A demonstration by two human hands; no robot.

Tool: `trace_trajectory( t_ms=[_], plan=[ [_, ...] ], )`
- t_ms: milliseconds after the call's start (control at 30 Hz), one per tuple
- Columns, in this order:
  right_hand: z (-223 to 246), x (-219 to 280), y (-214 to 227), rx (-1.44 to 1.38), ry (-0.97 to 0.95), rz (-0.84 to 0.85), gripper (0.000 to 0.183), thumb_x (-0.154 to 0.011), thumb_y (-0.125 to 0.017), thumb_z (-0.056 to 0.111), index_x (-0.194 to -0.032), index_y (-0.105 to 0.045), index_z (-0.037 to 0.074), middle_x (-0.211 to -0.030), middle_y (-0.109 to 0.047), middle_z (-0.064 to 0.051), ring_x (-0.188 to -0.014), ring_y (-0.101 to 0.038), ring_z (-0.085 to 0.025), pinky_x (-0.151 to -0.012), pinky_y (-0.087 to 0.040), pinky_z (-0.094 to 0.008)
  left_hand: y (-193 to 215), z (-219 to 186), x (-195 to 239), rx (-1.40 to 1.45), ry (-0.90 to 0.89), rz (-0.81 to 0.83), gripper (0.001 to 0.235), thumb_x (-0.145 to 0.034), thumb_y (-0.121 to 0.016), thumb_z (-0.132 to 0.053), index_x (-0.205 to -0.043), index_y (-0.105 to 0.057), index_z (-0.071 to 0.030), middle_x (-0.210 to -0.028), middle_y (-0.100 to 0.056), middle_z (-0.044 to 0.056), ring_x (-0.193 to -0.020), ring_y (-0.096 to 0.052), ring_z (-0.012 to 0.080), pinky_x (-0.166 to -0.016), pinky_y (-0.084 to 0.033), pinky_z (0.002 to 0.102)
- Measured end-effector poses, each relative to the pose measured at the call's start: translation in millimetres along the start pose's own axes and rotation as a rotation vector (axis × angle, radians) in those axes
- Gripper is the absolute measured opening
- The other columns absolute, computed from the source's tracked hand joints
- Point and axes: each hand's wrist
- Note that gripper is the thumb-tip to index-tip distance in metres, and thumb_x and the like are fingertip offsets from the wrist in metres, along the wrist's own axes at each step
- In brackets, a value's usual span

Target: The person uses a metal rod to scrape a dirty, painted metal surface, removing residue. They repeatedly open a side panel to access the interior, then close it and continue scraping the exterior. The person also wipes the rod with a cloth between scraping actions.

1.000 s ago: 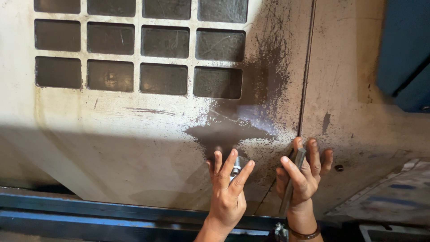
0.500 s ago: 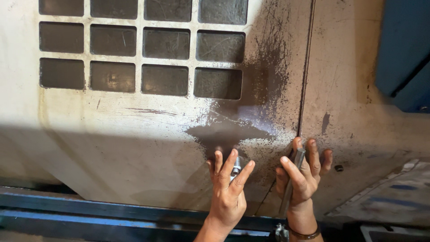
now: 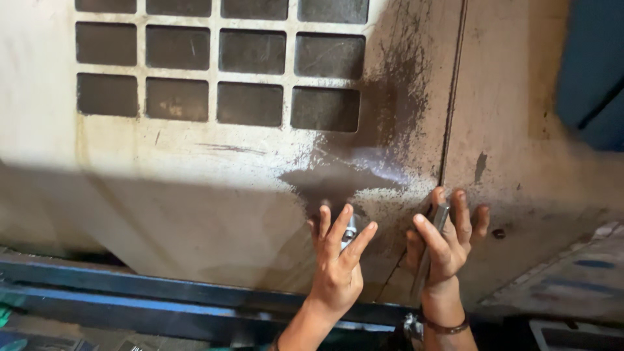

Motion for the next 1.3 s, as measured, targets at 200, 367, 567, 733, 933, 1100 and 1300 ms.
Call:
trace_trajectory(
  t_ms=[200,367,567,733,933,1100,1300],
  plan=[
    [-2.0,0.4,-0.8,-0.014,0.028,-0.022,0.016,-0.112,-0.055,0.029,-0.118,-0.060,0.015,-0.133,-0.070,-0.023,-0.144,-0.050,-0.037,-0.128,-0.021,-0.054,2.9,-2.3,-2.8,0.004,-0.008,0.007,0.058,-0.092,-0.056,0.012,-0.139,-0.068,-0.019,-0.165,-0.038,0.013,-0.162,-0.016,0.0377,-0.130,-0.010,0.063],
    [-4.9,3.7,-2.7,-0.035,0.027,-0.038,0.019,-0.114,-0.052,0.030,-0.117,-0.060,0.013,-0.135,-0.070,-0.023,-0.145,-0.050,-0.037,-0.129,-0.020,-0.054,4.2,-1.9,-1.5,0.008,-0.022,0.018,0.061,-0.092,-0.054,0.014,-0.142,-0.066,-0.020,-0.167,-0.035,0.012,-0.164,-0.014,0.0381,-0.133,-0.009,0.064],
    [-1.5,7.1,-3.5,-0.090,-0.007,-0.045,0.023,-0.115,-0.052,0.032,-0.117,-0.063,0.012,-0.139,-0.070,-0.023,-0.148,-0.047,-0.035,-0.129,-0.018,-0.053,5.0,-4.0,-1.6,0.069,0.004,0.021,0.064,-0.096,-0.052,0.014,-0.145,-0.062,-0.027,-0.171,-0.033,0.007,-0.168,-0.014,0.0353,-0.137,-0.009,0.064],
    [-1.0,2.0,-5.0,-0.083,0.009,-0.070,0.027,-0.116,-0.051,0.035,-0.116,-0.064,0.011,-0.138,-0.072,-0.019,-0.147,-0.049,-0.032,-0.129,-0.020,-0.053,6.6,-4.9,-2.5,0.055,0.009,0.039,0.068,-0.094,-0.050,0.015,-0.145,-0.061,-0.028,-0.171,-0.032,0.007,-0.168,-0.014,0.0346,-0.136,-0.007,0.065],
    [13.4,-19.9,8.1,-0.164,-0.069,-0.078,0.036,-0.116,-0.052,0.038,-0.113,-0.063,0.004,-0.124,-0.070,-0.022,-0.136,-0.055,-0.035,-0.129,-0.031,-0.052,8.6,-3.7,1.2,0.029,0.028,0.088,0.068,-0.093,-0.050,0.014,-0.143,-0.064,-0.031,-0.171,-0.036,0.006,-0.168,-0.019,0.0280,-0.135,-0.009,0.055],
    [27.5,-36.2,17.1,-0.443,-0.098,-0.043,0.043,-0.117,-0.050,0.038,-0.116,-0.055,-0.005,-0.121,-0.062,-0.027,-0.123,-0.063,-0.036,-0.111,-0.055,-0.046,4.5,1.0,2.2,-0.058,-0.015,0.073,0.063,-0.100,-0.053,0.011,-0.143,-0.066,-0.033,-0.170,-0.037,0.004,-0.163,-0.023,0.0236,-0.133,-0.010,0.050],
    [25.0,-18.0,-6.6,-0.501,-0.072,-0.131,0.035,-0.127,-0.046,0.029,-0.127,-0.050,-0.006,-0.136,-0.062,-0.029,-0.125,-0.061,-0.038,-0.112,-0.048,-0.046,0.7,1.3,9.2,-0.026,0.001,0.039,0.054,-0.105,-0.053,0.006,-0.137,-0.062,-0.037,-0.166,-0.038,0.001,-0.162,-0.028,0.0217,-0.133,-0.015,0.050]
  ],
)
Point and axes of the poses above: each hand's wrist, its own x-axis away from the middle knuckle, its own y-axis out of the back of the hand, z = x × y
